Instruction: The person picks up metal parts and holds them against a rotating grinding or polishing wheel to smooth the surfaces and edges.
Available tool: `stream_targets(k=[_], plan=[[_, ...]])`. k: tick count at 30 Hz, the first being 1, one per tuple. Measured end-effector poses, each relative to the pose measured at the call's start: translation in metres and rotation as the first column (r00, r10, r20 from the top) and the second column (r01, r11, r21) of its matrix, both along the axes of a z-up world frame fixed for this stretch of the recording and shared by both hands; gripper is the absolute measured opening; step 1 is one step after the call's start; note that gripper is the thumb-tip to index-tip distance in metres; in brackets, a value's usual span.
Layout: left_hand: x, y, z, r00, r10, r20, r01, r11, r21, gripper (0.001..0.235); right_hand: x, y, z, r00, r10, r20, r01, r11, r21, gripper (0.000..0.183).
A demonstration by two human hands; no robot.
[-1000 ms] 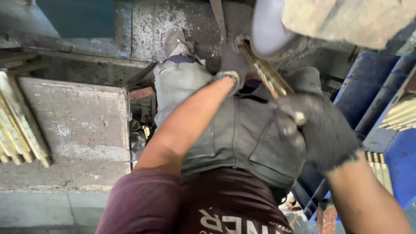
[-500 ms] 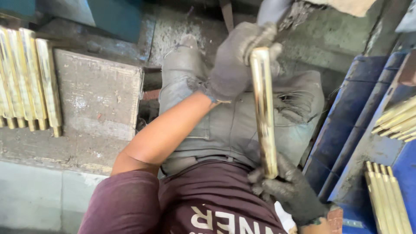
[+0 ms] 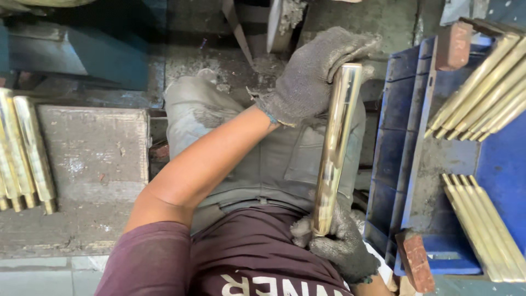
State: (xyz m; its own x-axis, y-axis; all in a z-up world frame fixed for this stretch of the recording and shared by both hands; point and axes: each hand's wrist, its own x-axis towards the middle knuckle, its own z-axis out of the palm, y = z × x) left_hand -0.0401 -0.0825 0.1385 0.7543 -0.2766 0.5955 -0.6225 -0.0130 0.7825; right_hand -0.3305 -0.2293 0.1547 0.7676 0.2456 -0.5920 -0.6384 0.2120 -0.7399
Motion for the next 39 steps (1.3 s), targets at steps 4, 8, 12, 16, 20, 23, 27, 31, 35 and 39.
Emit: stream_targets(k=[4, 8, 12, 16, 20, 23, 27, 31, 35, 39], plan=[[-0.002, -0.015, -0.001, 0.997, -0.082, -0.011, 0.082, 0.997, -0.013, 0.042, -0.005, 0.002, -0.003, 0.998, -0.053, 0.022, 0.052, 0.998, 0.045, 0.092], [0.0, -0.024, -0.011, 0.986, -0.142, -0.081, 0.142, 0.99, -0.011, 0.044, -0.009, 0.0, -0.002, 0.997, -0.079, -0.007, 0.079, 0.993, 0.083, 0.093], [0.003, -0.032, -0.03, 0.999, -0.023, 0.026, 0.02, 0.995, 0.097, 0.049, -0.012, -0.001, -0.004, 0.993, -0.114, 0.041, 0.107, 0.983, 0.148, 0.095], [0.006, -0.037, -0.044, 1.0, -0.016, 0.024, 0.013, 0.994, 0.113, 0.051, -0.02, -0.003, -0.012, 0.989, -0.147, 0.008, 0.145, 0.982, 0.122, 0.084], [0.005, -0.036, -0.043, 0.999, -0.048, 0.008, 0.046, 0.989, 0.144, 0.046, -0.028, -0.01, -0.022, 0.987, -0.16, -0.019, 0.161, 0.979, 0.126, 0.056], [0.014, -0.037, -0.037, 0.99, -0.124, 0.063, 0.114, 0.982, 0.154, 0.041, -0.033, -0.014, -0.028, 0.986, -0.166, -0.013, 0.166, 0.973, 0.159, 0.06], [0.014, -0.034, -0.033, 0.976, -0.167, 0.141, 0.142, 0.974, 0.175, 0.051, -0.038, -0.013, -0.036, 0.968, -0.227, -0.106, 0.247, 0.934, 0.257, 0.061], [0.012, -0.037, -0.036, 0.98, -0.151, 0.128, 0.111, 0.955, 0.274, 0.057, -0.04, -0.015, -0.04, 0.978, -0.193, -0.075, 0.207, 0.927, 0.311, 0.051], [0.014, -0.039, -0.038, 0.98, -0.154, 0.128, 0.108, 0.946, 0.306, 0.054, -0.038, -0.008, -0.041, 0.956, -0.285, -0.071, 0.293, 0.911, 0.291, 0.049], [0.013, -0.036, -0.029, 0.972, -0.171, 0.163, 0.134, 0.967, 0.214, 0.054, -0.037, -0.012, -0.038, 0.977, -0.208, -0.054, 0.214, 0.917, 0.336, 0.051]])
